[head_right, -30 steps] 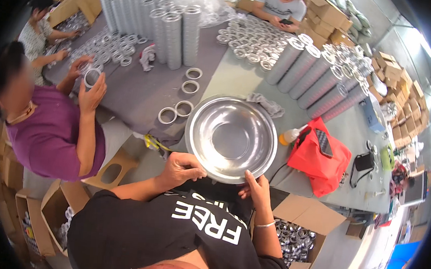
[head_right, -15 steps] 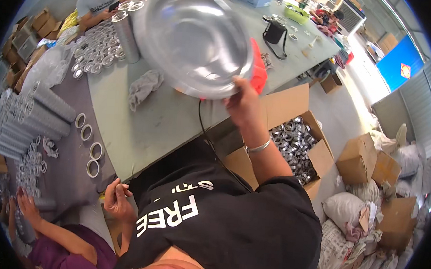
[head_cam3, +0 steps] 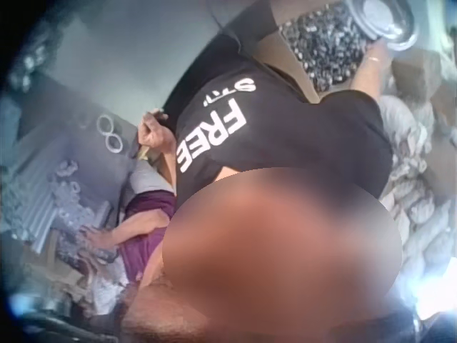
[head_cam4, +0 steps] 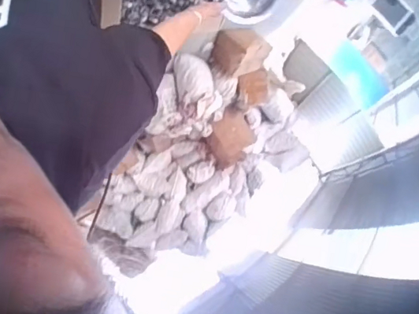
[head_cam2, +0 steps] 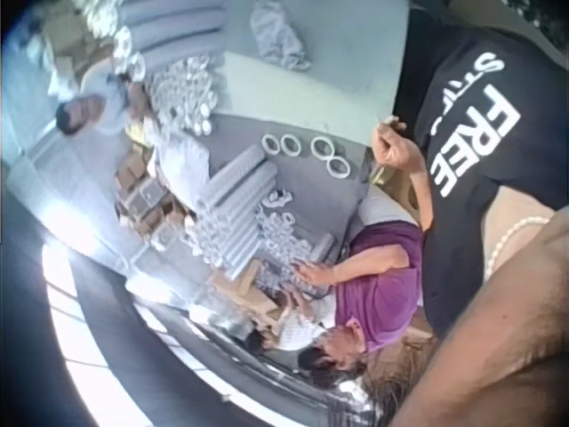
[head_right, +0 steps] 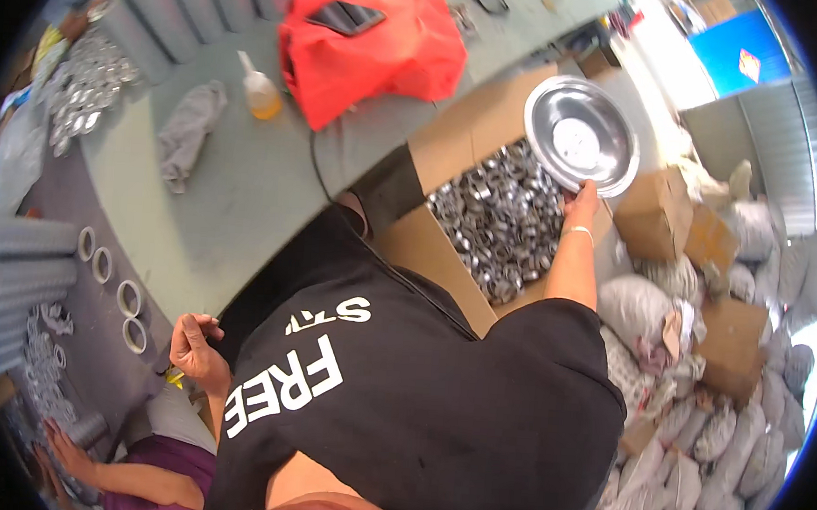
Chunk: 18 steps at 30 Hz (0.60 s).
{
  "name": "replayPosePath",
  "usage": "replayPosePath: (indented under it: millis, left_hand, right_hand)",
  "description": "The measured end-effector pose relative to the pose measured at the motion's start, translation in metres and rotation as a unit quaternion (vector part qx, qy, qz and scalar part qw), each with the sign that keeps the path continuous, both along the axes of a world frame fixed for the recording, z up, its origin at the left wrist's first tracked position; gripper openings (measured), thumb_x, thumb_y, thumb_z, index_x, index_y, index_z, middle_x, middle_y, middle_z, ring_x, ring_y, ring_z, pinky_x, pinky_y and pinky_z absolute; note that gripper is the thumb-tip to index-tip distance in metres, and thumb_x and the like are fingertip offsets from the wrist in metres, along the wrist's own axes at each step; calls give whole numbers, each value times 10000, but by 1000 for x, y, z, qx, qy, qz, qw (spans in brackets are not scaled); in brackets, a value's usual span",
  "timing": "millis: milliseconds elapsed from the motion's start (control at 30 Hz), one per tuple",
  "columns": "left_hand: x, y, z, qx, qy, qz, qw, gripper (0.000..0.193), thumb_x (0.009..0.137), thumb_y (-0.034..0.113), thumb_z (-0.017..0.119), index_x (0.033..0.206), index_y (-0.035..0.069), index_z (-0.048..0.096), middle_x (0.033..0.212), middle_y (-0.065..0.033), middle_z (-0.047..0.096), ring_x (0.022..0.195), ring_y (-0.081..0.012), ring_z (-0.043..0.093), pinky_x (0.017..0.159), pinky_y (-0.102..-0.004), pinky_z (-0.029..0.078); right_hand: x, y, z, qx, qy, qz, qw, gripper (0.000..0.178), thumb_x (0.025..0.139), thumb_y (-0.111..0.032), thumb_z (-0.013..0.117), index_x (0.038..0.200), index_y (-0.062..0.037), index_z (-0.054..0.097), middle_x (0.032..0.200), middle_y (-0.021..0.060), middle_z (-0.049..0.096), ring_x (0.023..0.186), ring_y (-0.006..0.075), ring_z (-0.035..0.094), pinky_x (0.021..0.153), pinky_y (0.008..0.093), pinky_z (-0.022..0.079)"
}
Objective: The person applies glue to metal rings and places them into a tray. They then use a rubber mallet to tap metal cylinders, likely to secure internal components, before stacking them. The person also wipes a glue bottle with a cloth during the process.
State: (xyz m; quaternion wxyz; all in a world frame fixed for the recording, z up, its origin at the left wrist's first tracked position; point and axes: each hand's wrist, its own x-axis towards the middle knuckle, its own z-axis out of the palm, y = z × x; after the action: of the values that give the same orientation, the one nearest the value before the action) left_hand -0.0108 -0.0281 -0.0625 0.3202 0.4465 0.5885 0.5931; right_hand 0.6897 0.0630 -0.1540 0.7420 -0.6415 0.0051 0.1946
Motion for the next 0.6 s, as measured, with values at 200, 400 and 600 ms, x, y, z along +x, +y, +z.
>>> replayPosePath:
  millis: [200, 400, 600]
  left_hand:
    - [32, 50, -10, 21, 118, -123, 985, 192, 1029, 83, 520, 1029, -49, 660, 866, -103, 644, 667, -120, 564, 613, -243, 466]
    - [73, 97, -26, 47, 281, -143, 948, 270, 924, -63, 617, 1192, -42, 640, 958, -99, 654, 792, -136, 601, 676, -235, 486]
    - [96, 118, -34, 22, 389, -148, 909, 244, 921, -33, 640, 1163, -17, 663, 978, -73, 634, 771, -128, 577, 642, -231, 458]
  right_hand:
    - [50, -212, -105, -222, 215, 80, 948, 268, 831, -89, 566, 1026, 85, 510, 870, 215, 633, 585, 305, 675, 533, 337, 639]
    - [-46, -247, -216, -274, 315, 15, 909, 330, 863, -92, 568, 1146, 61, 494, 1055, 246, 606, 797, 412, 684, 697, 470, 641]
    - [-62, -132, -327, -128, 351, -82, 924, 335, 950, -13, 458, 1281, 35, 432, 1221, 235, 552, 984, 440, 631, 807, 544, 622]
